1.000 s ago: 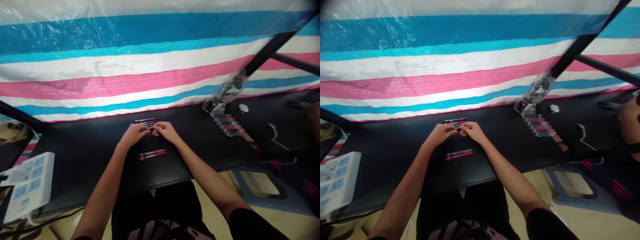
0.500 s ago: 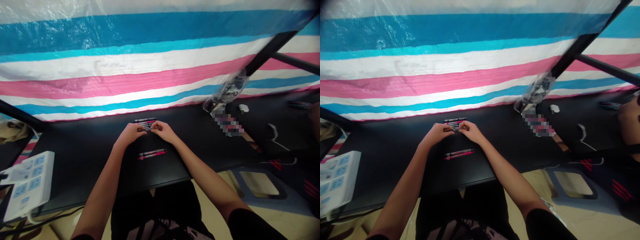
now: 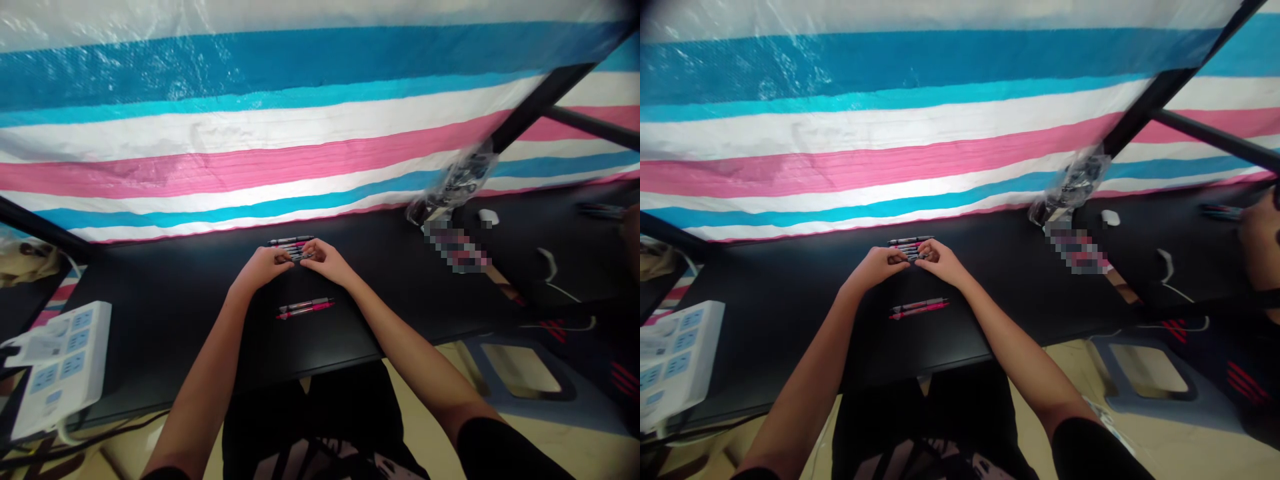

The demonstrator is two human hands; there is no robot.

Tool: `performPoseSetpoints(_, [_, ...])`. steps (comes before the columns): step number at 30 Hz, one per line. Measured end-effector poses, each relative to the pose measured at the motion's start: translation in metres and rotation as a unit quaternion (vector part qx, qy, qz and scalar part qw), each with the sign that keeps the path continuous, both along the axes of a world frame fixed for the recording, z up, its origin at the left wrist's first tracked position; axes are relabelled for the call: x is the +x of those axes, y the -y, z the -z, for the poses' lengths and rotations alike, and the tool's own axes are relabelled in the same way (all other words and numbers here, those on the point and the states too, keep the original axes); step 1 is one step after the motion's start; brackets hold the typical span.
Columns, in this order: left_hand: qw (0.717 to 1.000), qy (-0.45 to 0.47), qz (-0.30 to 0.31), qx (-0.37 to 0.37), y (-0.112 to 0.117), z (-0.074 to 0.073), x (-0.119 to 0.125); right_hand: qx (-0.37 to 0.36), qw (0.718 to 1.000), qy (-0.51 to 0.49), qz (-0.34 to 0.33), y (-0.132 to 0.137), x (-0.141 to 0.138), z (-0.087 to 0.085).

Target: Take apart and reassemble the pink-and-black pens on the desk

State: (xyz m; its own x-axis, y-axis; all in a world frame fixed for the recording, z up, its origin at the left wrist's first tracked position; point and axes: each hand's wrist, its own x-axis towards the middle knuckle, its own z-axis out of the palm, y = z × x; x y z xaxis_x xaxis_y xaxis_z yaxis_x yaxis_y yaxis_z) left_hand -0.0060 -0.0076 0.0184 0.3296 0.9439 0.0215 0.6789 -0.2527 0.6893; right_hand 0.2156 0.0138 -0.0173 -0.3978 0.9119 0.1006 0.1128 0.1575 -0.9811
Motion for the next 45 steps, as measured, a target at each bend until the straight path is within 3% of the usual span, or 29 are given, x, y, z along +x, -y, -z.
performPoseSetpoints(6, [1.000, 0.007, -0.004, 0.011, 0.002, -0.001, 0.001, -0.030, 0.998, -0.044, 0.040, -0.005, 0.003, 0.002])
performPoseSetpoints(11, [1.000, 0.017, -0.019, 0.012, 0.002, -0.005, -0.005, -0.098, 0.974, -0.176, 0.102, -0.009, 0.006, -0.002])
performPoseSetpoints(18, [1.000, 0.016, -0.021, 0.011, 0.000, -0.001, -0.009, -0.136, 0.958, -0.230, 0.104, -0.009, 0.006, -0.003])
performPoseSetpoints(25, [1.000, 0.010, -0.018, 0.017, 0.000, -0.001, -0.006, -0.187, 0.955, -0.224, 0.046, -0.008, 0.007, -0.003])
performPoseSetpoints(35, [1.000, -0.002, -0.010, 0.011, 0.002, -0.001, 0.000, -0.179, 0.954, -0.242, -0.011, -0.006, 0.005, 0.003])
performPoseSetpoints(45, [0.999, 0.001, -0.022, 0.031, -0.001, 0.000, -0.008, -0.139, 0.957, -0.252, 0.042, -0.013, 0.009, 0.003])
